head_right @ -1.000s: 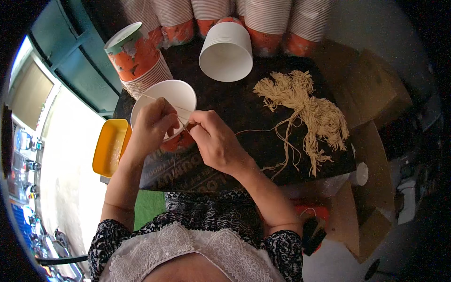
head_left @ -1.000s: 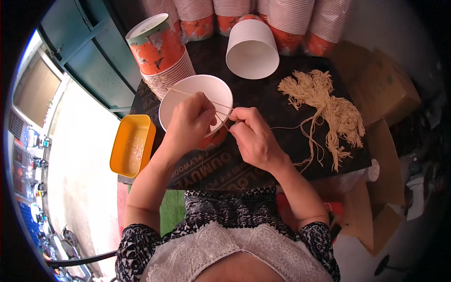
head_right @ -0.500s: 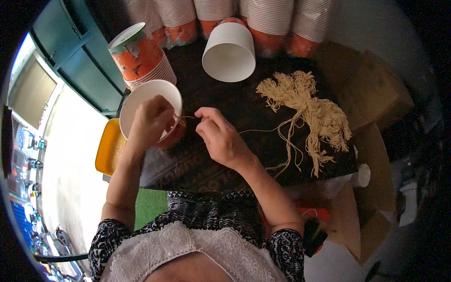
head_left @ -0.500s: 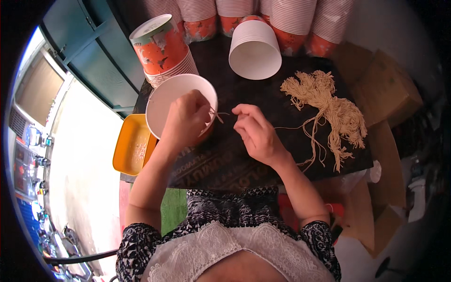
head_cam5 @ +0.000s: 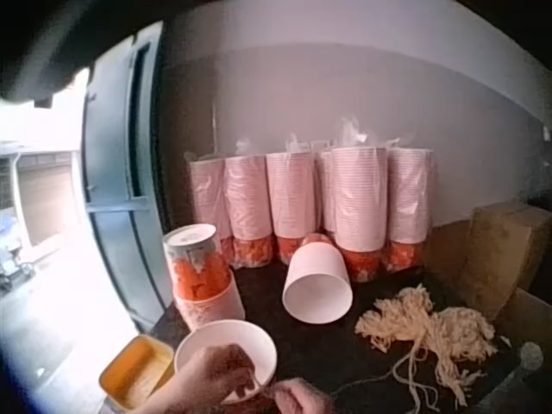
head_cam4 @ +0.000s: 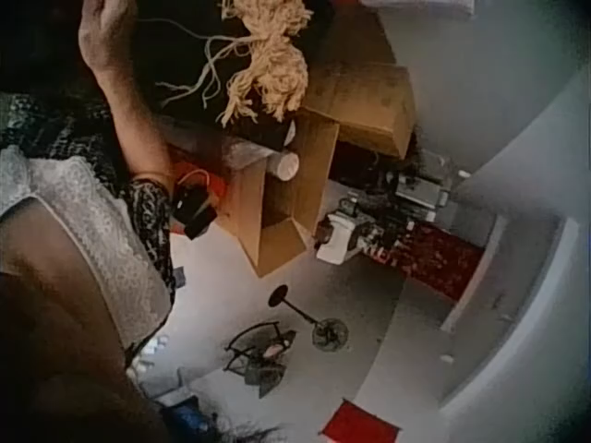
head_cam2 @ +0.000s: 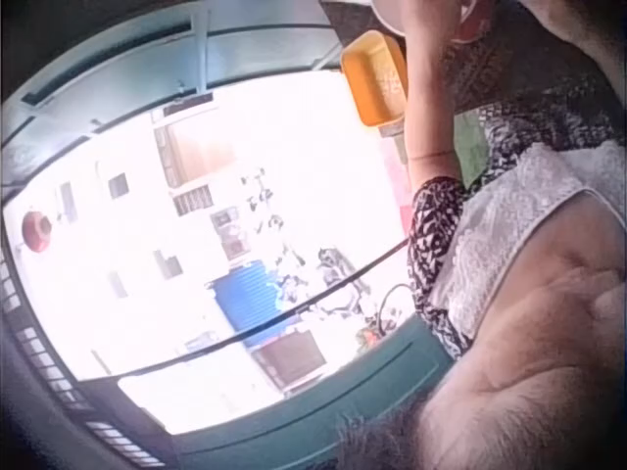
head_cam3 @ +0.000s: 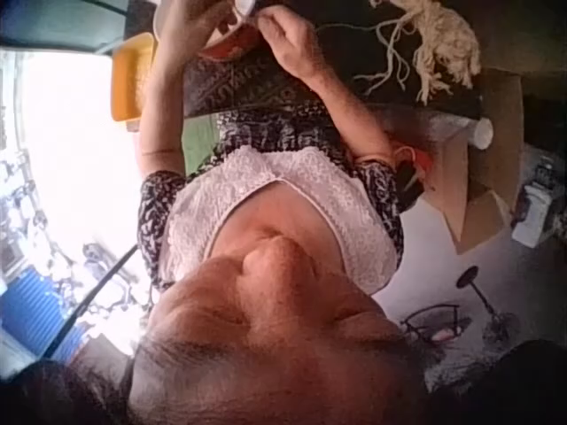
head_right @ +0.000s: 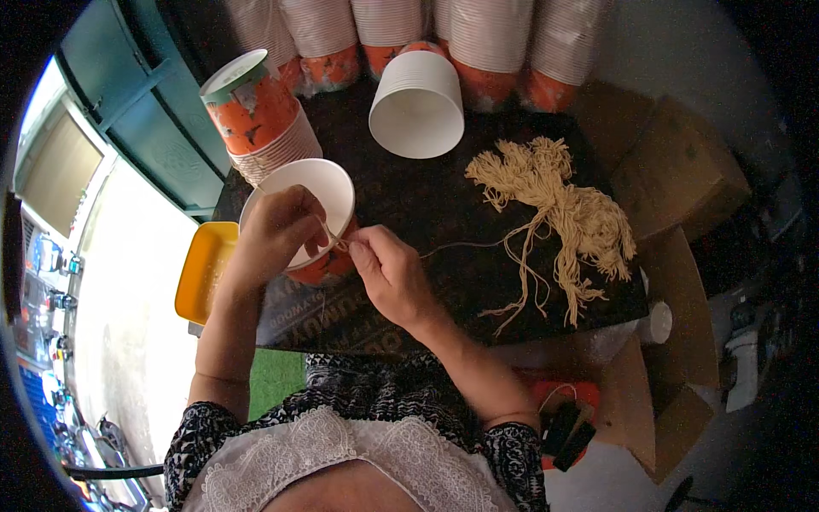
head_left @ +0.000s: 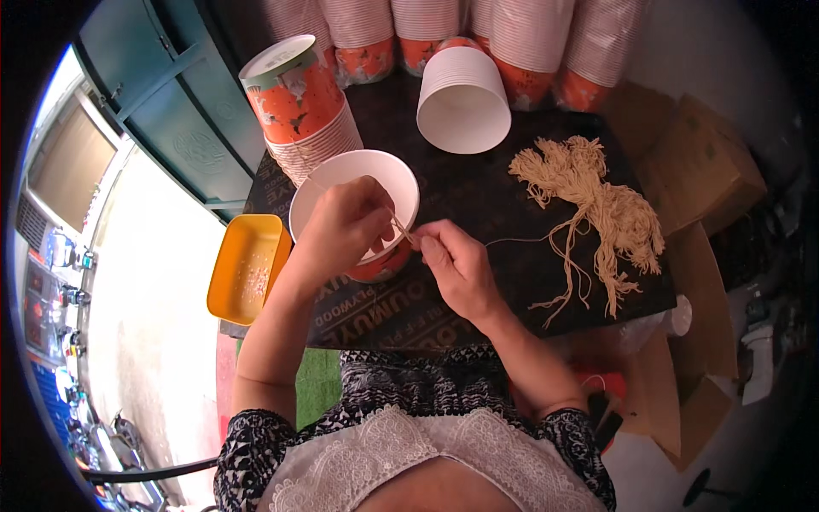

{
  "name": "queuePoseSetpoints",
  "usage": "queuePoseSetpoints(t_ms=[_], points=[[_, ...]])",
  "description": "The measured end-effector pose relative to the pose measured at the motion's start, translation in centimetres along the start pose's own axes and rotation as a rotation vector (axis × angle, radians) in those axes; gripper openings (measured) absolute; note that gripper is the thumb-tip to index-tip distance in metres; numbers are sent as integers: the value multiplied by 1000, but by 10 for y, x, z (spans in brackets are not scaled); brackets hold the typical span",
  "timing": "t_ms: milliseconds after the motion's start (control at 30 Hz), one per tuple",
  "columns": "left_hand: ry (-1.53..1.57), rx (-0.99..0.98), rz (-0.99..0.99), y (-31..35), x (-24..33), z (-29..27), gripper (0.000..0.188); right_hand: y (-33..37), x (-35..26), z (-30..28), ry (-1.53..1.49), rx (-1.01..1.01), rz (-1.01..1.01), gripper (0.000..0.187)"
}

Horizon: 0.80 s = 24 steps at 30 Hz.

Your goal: Attaching strings to the rims of paper buckets.

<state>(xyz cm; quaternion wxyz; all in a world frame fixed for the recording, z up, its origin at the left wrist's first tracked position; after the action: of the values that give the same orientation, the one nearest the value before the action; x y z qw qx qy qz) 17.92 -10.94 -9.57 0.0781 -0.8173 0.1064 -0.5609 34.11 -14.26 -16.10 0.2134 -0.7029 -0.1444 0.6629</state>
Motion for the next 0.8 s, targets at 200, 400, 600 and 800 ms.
queuePoseSetpoints(t_ms=[200,400,600,800], points=[[4,76,34,11,15,-1,17,5,-2,3,-30,-26,24,17],[21,213,27,15,3,0,17,2,-7,8,-8,37,17,9],[-344,331,192,15,14,0,16,5,-12,2,109,70,-177,4],[-468,358,343,14,12,-5,14,8,-29,7,236,-23,-398,11]])
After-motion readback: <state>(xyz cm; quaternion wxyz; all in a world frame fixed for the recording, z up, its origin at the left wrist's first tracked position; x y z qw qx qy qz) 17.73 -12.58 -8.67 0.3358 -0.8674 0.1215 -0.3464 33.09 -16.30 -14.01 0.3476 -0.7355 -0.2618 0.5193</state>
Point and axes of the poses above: each hand's wrist, its own y-axis away from the middle knuckle, its own z-axis out of the palm, x = y × z, the point moved 5 cm from there along -y, towards the middle knuckle, and after that the axes turned 14 degrees about x, right-handed, at the moved point
